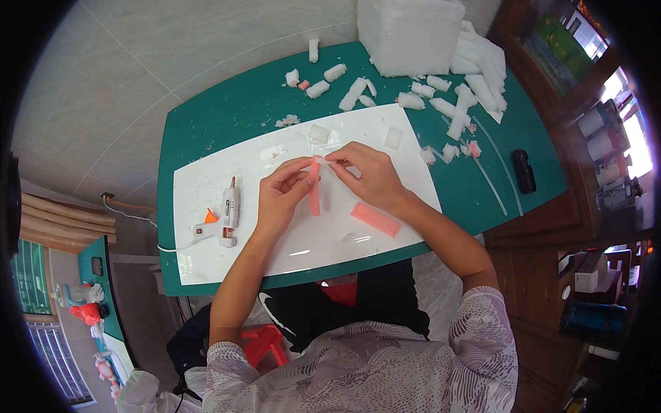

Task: Assemble small foam structures using a glue gun.

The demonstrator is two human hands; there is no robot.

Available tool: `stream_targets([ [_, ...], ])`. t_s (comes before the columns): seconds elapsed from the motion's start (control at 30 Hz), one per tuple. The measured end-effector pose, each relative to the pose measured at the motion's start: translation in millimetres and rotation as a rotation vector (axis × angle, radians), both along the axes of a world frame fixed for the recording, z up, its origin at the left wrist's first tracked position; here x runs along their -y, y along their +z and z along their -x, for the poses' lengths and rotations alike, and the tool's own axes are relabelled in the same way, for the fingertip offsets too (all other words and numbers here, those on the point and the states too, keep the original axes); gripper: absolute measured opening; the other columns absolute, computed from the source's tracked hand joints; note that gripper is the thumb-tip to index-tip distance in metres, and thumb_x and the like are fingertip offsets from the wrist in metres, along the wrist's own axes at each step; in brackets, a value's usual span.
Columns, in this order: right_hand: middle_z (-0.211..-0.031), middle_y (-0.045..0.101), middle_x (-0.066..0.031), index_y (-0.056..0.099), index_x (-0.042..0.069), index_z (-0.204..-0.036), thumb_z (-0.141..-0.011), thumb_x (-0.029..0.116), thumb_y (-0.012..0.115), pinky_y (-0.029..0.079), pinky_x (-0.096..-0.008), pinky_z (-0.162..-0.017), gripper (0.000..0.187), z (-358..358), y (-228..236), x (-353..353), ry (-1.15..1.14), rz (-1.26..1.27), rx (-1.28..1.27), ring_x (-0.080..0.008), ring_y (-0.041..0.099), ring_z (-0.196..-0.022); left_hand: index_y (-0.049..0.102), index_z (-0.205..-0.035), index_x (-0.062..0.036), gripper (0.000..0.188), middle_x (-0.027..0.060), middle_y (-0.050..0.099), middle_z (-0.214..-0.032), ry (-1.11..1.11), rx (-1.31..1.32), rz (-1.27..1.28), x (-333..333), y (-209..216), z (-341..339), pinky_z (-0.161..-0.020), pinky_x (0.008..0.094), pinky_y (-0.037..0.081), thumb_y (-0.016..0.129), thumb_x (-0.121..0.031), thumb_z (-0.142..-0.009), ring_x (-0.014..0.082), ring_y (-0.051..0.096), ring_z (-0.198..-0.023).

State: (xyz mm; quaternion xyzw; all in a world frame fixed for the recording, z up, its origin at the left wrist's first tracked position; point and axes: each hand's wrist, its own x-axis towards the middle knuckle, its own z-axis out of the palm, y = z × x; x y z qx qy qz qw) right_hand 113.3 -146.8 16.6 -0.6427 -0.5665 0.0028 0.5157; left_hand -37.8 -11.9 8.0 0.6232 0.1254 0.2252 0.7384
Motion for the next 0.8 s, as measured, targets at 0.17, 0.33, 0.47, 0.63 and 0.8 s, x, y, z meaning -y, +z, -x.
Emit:
stream_targets([
  [0.17, -0.092, 0.068, -0.0108, 0.067, -0.001, -0.097, -0.083, -0.004, 0.067, 0.057, -0.0262, -0.071, 0.015, 1.2, 0.1, 0.2, 0.006, 0.017, -0.01, -0.0183, 0.068, -0.08, 0.062, -0.12, 0.0049, 0.034, 0.0133, 0.057, -0.126, 0.001, -0.005, -0.009, 0.1, -1.3, -0.3, -0.085, 0.0254, 0.052, 0.061, 0.008, -0.086, 0.0153, 0.063, -0.099],
  [0.33, -0.091, 0.067, -0.01, 0.067, 0.0, -0.098, -0.083, -0.001, 0.067, 0.057, -0.0265, -0.07, 0.014, -0.9, -2.5, 0.0, -0.005, 0.012, -0.015, -0.0189, 0.069, -0.08, 0.062, -0.12, 0.0046, 0.035, 0.0128, 0.057, -0.125, 0.001, -0.017, -0.01, 1.7, -0.9, -0.6, -0.083, 0.0249, 0.053, 0.061, 0.008, -0.085, 0.015, 0.063, -0.097],
  [0.47, -0.092, 0.067, -0.0098, 0.067, 0.001, -0.1, -0.084, 0.001, 0.067, 0.057, -0.0272, -0.069, 0.016, -0.9, -1.6, 0.2, -0.007, 0.014, -0.024, -0.0195, 0.07, -0.079, 0.062, -0.119, 0.0049, 0.034, 0.0125, 0.057, -0.125, 0.014, -0.021, -0.013, 1.3, 1.6, -0.6, -0.083, 0.0244, 0.053, 0.062, 0.008, -0.085, 0.0157, 0.064, -0.097],
  [0.63, -0.101, 0.066, -0.0108, 0.067, 0.003, -0.109, -0.083, 0.0, 0.068, 0.056, -0.0265, -0.07, 0.026, -0.8, 3.0, -1.1, 0.015, -0.022, -0.063, -0.0178, 0.068, -0.083, 0.056, -0.123, 0.0027, 0.037, 0.0133, 0.063, -0.117, 0.044, -0.008, 0.035, -0.1, 0.8, 0.9, -0.087, 0.0293, 0.053, 0.06, 0.007, -0.086, 0.0217, 0.066, -0.102],
  [0.8, -0.107, 0.065, -0.0111, 0.065, 0.005, -0.116, -0.082, 0.001, 0.07, 0.055, -0.0248, -0.07, 0.035, -2.8, 5.4, -0.1, 0.015, -0.011, -0.127, -0.0164, 0.066, -0.085, 0.052, -0.122, 0.0021, 0.038, 0.0146, 0.061, -0.117, 0.043, 0.004, 0.085, 0.6, 4.4, 1.1, -0.087, 0.0283, 0.053, 0.062, 0.006, -0.085, 0.021, 0.066, -0.102],
])
